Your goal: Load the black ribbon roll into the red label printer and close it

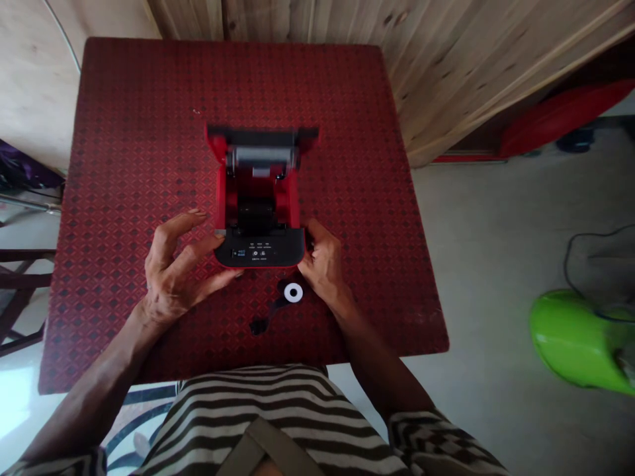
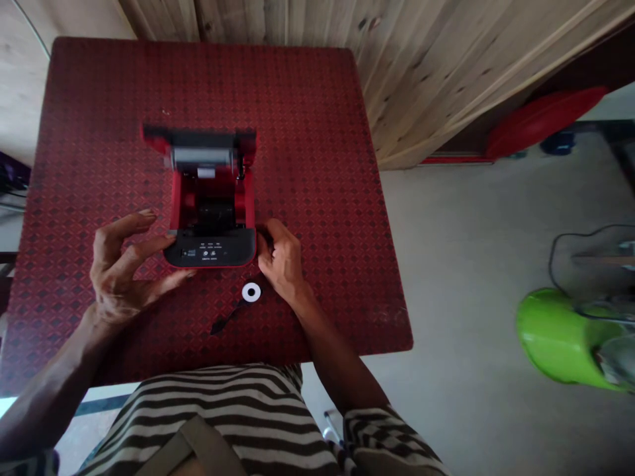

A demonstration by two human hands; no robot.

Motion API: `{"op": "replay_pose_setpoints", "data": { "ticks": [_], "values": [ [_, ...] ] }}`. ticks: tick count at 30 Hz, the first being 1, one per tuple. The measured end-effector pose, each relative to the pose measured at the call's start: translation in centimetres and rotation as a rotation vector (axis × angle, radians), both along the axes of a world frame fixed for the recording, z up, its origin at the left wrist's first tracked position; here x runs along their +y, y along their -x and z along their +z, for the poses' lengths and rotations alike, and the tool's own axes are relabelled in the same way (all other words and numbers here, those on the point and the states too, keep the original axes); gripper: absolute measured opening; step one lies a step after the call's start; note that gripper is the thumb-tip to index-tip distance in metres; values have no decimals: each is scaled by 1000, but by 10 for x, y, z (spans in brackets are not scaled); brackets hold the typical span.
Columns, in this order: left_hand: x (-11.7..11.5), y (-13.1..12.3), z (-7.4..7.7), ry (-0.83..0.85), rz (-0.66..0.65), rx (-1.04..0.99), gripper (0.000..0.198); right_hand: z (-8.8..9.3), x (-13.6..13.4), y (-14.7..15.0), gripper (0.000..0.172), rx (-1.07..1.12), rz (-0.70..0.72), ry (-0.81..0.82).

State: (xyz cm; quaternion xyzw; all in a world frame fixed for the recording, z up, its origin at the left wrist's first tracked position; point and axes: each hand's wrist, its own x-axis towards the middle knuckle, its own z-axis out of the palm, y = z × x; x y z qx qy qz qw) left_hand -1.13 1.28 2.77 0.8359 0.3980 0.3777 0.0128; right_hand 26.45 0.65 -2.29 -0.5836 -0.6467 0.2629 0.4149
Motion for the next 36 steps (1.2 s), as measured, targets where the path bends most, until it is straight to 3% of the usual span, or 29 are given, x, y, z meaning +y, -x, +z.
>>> {"op": "replay_pose_setpoints", "data": {
  "ticks": [4,8,10,12,15,21,26,30,34,36],
  "values": [
    [-1,-3,-5,31,-28,-59,59,11,1,-5,12,-41,-38,-52],
    [0,-6,-12,14,-41,-61,59,49,13,-11,16,-227,-141,-305],
    [0,-7,-14,-1,-21,-42,60,71,25,-8,19,-327,-31,-367],
    [-2,-7,-16,-8,-7,-28,61,88,40,2,20,-424,172,-343],
    [-4,-7,-19,-8,-16,-33,63,99,62,25,14,-626,416,-213],
    [-7,-7,-21,3,-53,-31,67,99,87,55,17,-943,514,49],
    [-7,-7,-22,15,-55,-43,67,105,89,50,12,-879,550,10],
    [-7,-7,-24,14,-68,-74,70,119,75,44,11,-826,457,-41],
    [-7,-7,-24,3,-69,-74,66,139,47,23,17,-553,351,-176],
    [-7,-7,-24,-3,-72,-74,65,140,32,2,23,-369,293,-217]
  ]
}}
